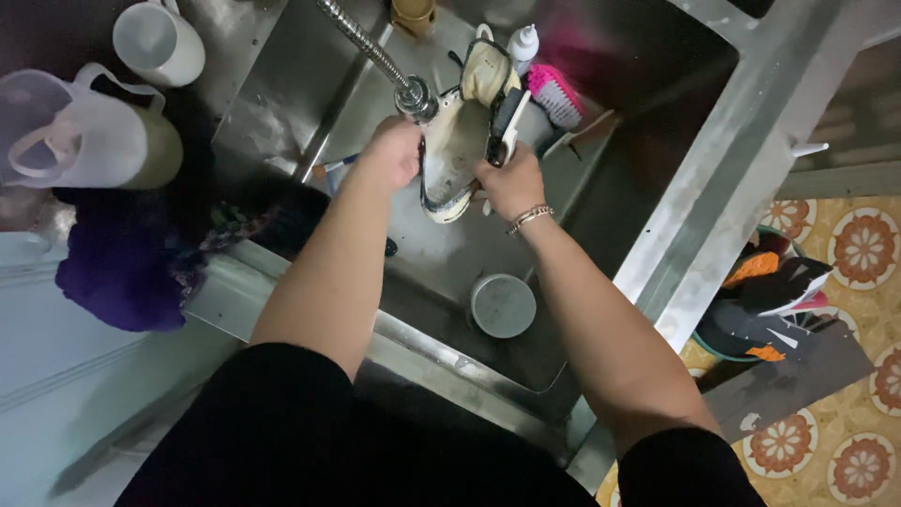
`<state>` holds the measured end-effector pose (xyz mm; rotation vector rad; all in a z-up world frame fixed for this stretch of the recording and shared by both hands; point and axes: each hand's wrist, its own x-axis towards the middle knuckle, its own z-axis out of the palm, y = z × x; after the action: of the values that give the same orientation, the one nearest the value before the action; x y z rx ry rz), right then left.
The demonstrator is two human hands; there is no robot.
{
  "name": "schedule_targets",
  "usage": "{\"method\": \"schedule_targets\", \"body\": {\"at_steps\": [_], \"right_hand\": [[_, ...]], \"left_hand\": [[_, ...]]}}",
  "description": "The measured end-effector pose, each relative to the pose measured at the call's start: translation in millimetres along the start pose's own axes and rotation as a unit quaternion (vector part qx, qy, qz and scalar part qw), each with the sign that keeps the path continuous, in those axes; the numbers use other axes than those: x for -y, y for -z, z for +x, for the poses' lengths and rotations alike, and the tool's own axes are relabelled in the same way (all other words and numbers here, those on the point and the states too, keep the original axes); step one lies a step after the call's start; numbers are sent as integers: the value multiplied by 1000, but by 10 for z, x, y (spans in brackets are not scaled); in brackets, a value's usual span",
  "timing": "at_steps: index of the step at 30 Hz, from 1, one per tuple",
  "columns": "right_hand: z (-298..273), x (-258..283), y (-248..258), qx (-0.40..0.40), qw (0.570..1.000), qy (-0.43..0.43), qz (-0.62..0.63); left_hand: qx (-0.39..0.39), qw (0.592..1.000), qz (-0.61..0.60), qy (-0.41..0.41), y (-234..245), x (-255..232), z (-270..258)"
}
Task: The person is cleaning shoes at a sink using water and a brush.
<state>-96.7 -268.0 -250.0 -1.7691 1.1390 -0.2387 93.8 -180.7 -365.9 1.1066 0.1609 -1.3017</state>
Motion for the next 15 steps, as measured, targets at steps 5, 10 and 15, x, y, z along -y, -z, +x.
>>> {"method": "schedule_targets", "body": {"at_steps": [5, 10, 15], "right_hand": [[10, -122, -37, -6, 1000, 13, 6], [13, -86, -51, -7, 999, 26, -37], [-46, 3, 3, 14, 998, -51, 32]], "left_hand": [[-106, 927, 319, -169, -582, -202, -657], [-202, 882, 391, -167, -343, -14, -306], [-119, 939, 308, -99, -412, -97, -392]]}}
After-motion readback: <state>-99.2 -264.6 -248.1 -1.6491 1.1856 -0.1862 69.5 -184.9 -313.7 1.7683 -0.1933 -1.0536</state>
